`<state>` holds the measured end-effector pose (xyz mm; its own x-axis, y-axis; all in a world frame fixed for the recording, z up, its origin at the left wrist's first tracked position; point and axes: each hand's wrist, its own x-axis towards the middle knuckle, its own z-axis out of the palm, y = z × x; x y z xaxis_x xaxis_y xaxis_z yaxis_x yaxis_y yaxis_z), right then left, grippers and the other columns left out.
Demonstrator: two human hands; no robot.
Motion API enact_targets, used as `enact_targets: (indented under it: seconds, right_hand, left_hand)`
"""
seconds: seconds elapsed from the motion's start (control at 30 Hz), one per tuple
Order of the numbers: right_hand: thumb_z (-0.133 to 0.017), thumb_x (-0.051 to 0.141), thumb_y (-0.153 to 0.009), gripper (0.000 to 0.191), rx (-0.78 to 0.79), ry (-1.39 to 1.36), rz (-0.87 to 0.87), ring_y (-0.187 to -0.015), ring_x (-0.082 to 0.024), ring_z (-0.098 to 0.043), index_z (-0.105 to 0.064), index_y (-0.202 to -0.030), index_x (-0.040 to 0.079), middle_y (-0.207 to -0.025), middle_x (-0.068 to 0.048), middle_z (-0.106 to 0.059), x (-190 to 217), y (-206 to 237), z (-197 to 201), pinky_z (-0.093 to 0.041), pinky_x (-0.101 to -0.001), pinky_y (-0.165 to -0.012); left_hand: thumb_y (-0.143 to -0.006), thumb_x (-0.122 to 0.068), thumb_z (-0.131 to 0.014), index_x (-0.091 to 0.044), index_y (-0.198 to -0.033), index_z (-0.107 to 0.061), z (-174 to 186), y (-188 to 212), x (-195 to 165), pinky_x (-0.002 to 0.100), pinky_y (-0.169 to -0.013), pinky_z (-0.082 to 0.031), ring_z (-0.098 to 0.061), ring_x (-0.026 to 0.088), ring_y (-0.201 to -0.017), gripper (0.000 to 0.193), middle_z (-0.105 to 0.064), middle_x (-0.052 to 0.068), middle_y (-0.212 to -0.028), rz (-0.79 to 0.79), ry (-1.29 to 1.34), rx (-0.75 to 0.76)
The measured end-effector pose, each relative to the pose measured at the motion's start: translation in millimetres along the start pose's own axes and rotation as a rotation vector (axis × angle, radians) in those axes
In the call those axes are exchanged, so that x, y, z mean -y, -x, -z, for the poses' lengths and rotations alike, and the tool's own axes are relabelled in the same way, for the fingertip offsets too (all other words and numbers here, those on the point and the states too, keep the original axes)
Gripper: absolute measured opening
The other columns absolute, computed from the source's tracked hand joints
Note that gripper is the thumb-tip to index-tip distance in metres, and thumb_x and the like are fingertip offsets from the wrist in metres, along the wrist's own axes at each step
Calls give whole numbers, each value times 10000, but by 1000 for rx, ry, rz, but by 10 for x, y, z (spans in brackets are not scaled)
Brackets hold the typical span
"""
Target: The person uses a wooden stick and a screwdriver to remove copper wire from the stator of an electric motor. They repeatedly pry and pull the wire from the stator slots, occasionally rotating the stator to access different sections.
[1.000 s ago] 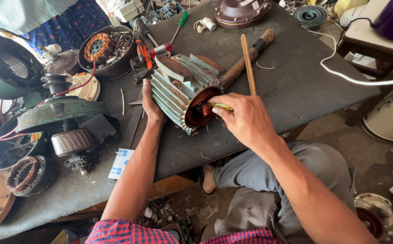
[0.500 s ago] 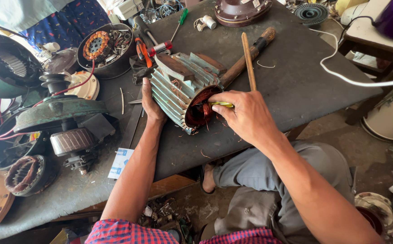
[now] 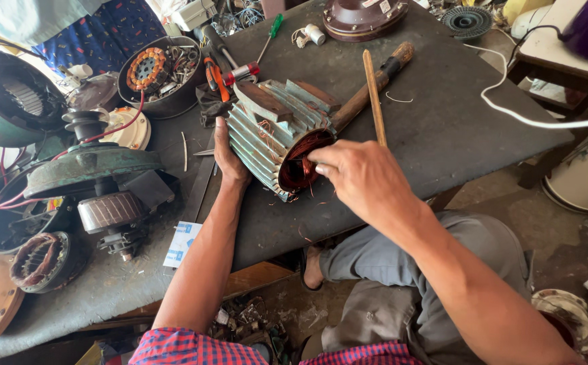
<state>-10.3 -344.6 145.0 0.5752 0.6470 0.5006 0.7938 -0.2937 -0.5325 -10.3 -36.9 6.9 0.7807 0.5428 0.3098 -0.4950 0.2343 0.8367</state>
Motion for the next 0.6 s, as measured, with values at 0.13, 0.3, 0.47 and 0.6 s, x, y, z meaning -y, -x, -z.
enact_targets:
  seconds: [0.13, 0.3, 0.47, 0.6]
  right_hand:
    - [-725, 99, -888, 217, -4, 59, -14, -784, -312, -744, -781, -1096, 77, -994, -106, -776, 45, 63, -58, -586, -398, -706]
    - [-717, 78, -902, 233, -41, 57, 32, -788, -281, -754, -761, -1130, 53, -1050, -97, -775, 65, 140, -104, -597, -365, -693]
    - [-722, 66, -883, 283, -41, 57, 17, -785, -255, -761, -749, -1163, 42, -1080, -98, -771, 25, 206, -120, -610, -334, -689]
    - [-721, 57, -886, 288, -66, 63, 43, -814, -258, -761, -747, -1173, 51, -1082, -94, -771, 32, 245, -135, -612, -336, -703]
  left_hand:
    - [-1072, -512, -430, 6, -1357, -583, 3, 2, -3, 345, -976, -540, -675, 215, -1082, 611, -679, 144, -1213, 10, -1, 3]
    - [-1072, -523, -416, 5, -1338, -597, 21, 6, 5, 325, -956, -541, -675, 203, -1058, 618, -687, 141, -1186, -7, -30, 42]
    - [-1086, -512, -414, 2, -1297, -605, 46, -5, 38, 298, -911, -523, -645, 165, -1023, 587, -671, 115, -1156, -23, -114, -46]
    - [-1085, -511, -408, 0, -1289, -606, 55, -15, 49, 296, -904, -521, -644, 165, -1016, 585, -672, 116, -1148, -17, -119, -40]
